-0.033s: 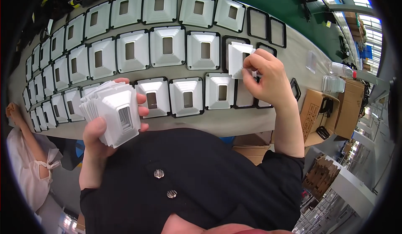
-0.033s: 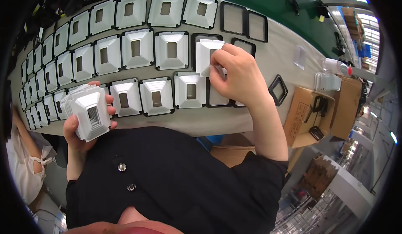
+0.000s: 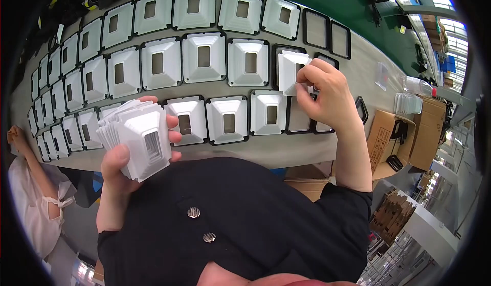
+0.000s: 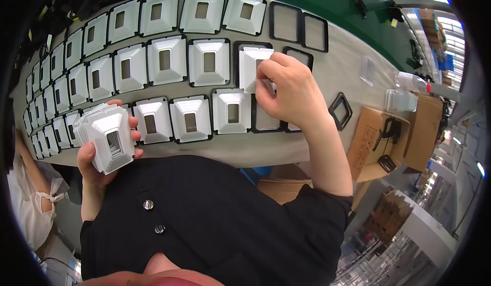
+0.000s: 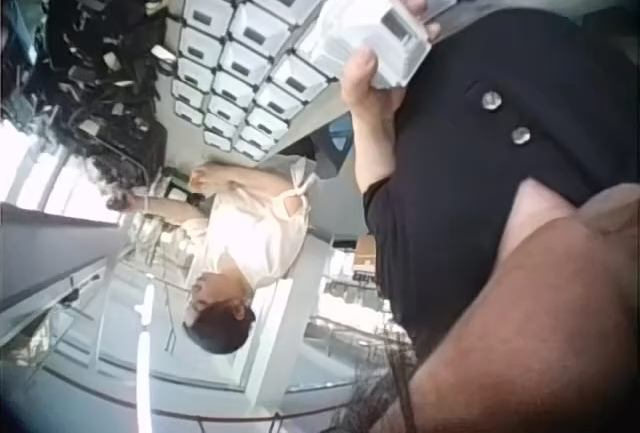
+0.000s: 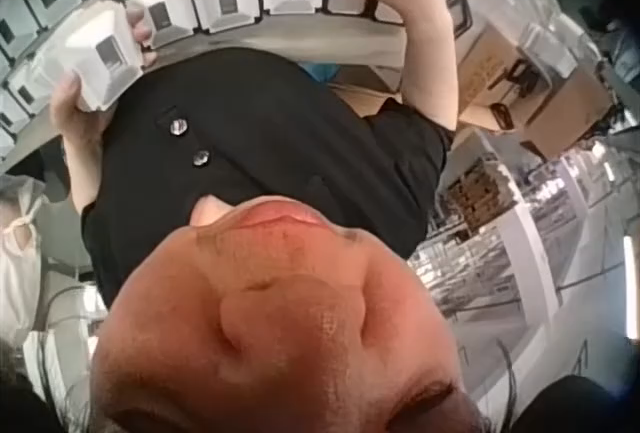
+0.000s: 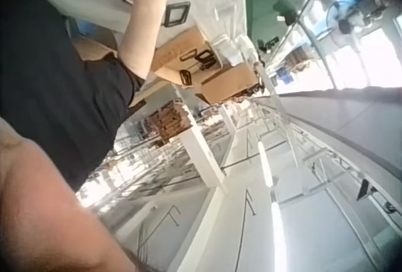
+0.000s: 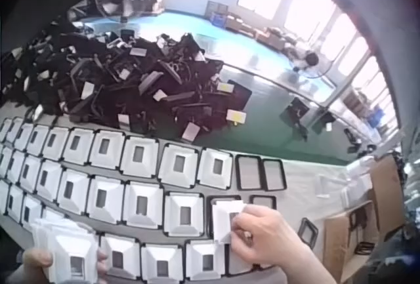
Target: Assembling plastic light fixture components into frames at a factory workstation.
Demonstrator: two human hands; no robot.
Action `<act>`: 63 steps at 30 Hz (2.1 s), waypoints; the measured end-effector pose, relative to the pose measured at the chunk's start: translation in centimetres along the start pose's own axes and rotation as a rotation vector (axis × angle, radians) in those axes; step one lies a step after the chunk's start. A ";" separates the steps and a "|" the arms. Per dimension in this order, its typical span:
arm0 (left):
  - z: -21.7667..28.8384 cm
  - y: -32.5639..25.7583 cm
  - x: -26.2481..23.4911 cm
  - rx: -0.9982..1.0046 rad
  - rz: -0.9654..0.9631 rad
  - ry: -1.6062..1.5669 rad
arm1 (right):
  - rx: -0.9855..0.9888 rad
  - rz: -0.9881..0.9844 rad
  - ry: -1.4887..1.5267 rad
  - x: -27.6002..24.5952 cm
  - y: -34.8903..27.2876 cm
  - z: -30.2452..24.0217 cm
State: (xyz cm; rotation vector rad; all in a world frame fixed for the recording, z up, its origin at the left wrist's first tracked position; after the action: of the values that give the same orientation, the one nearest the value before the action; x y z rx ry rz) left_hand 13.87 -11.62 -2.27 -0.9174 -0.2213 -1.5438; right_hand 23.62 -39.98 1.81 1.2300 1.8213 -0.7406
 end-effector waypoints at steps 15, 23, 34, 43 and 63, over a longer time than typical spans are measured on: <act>-0.1 1.2 -0.8 -0.029 0.069 -0.012 | -0.072 -0.011 -0.023 1.1 1.3 0.7; 0.1 0.9 -1.2 -0.034 0.060 -0.013 | -0.056 -0.025 -0.030 1.8 1.7 0.3; -0.1 0.0 1.6 0.002 -0.229 -0.090 | -0.279 0.025 0.197 1.5 -1.4 -13.8; 0.6 -4.0 1.3 0.085 -0.300 -0.029 | -0.478 0.013 0.240 5.4 -3.4 -20.4; 0.8 -3.8 0.6 0.177 -0.158 -0.114 | -0.446 0.180 0.466 5.8 -5.1 -18.0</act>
State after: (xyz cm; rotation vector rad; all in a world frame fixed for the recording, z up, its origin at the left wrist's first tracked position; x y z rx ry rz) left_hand 10.79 -10.74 0.09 -0.8643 -0.5144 -1.5894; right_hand 12.45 -24.54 6.17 1.3040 2.0579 0.0716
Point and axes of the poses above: each hand's wrist, its own y-axis towards the middle knuckle, its own x-axis out of the palm, z = x × y, the point moved 7 cm from there along y, towards the middle knuckle, and after that the axes turned 9 degrees about x, right-handed, at the moved point
